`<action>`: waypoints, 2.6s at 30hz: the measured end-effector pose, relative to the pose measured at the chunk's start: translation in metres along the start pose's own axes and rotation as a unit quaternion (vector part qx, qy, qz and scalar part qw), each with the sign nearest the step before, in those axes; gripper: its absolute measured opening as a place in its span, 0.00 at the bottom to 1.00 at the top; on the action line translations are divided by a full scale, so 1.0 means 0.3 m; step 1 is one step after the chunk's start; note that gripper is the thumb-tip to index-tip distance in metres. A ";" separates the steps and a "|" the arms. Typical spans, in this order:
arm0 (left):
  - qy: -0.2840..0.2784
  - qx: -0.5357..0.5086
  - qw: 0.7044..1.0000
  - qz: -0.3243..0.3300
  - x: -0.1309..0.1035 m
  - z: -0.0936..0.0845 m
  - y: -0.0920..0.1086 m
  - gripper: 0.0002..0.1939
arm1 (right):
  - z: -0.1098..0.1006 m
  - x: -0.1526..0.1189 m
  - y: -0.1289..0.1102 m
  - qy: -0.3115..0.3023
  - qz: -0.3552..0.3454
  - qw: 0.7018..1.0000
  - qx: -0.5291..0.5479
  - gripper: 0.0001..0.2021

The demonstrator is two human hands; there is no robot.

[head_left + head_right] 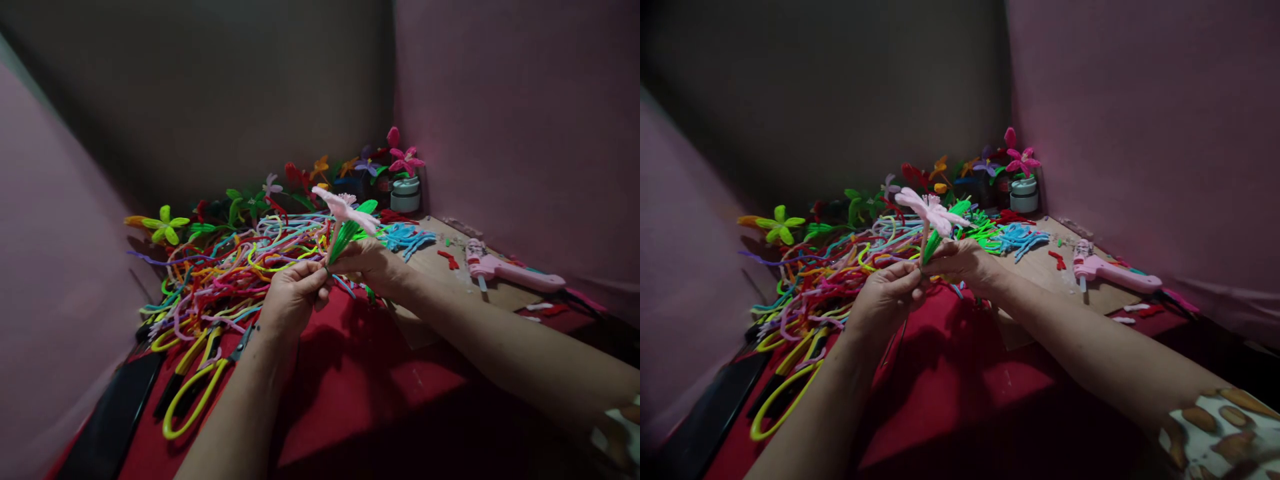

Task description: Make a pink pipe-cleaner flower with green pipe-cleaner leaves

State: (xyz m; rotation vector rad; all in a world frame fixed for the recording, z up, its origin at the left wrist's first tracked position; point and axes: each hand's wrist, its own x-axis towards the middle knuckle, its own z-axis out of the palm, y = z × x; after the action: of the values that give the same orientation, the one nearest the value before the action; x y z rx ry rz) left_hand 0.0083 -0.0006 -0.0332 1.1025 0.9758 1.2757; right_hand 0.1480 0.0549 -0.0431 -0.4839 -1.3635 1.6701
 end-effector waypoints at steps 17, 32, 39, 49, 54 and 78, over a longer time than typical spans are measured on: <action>0.130 0.496 0.779 0.361 -0.013 0.010 -0.062 0.08 | 0.025 -0.010 0.043 0.064 -0.013 0.997 0.037 0.11; -0.010 -0.035 0.997 0.074 -0.009 0.027 -0.015 0.06 | -0.027 0.002 -0.014 -0.013 -0.026 0.994 -0.102 0.11; -0.142 -0.070 0.986 -0.042 -0.013 -0.008 -0.007 0.07 | -0.040 0.010 -0.016 -0.128 -0.026 0.990 -0.059 0.09; -0.074 0.139 0.986 0.056 -0.021 0.004 0.017 0.09 | -0.033 0.009 -0.015 -0.093 -0.029 0.995 -0.032 0.07; 0.073 0.364 0.894 0.252 -0.017 0.018 -0.031 0.09 | -0.023 0.015 0.003 0.001 -0.037 0.999 -0.029 0.09; -0.008 0.061 0.995 0.080 -0.023 0.025 -0.010 0.09 | -0.023 -0.002 -0.038 -0.072 -0.006 0.997 -0.033 0.09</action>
State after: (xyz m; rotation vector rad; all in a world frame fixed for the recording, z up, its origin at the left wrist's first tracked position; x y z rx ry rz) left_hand 0.0157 -0.0081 -0.0347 1.3058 0.9788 1.3479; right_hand 0.1580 0.0582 -0.0350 -0.3974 -1.5270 1.6813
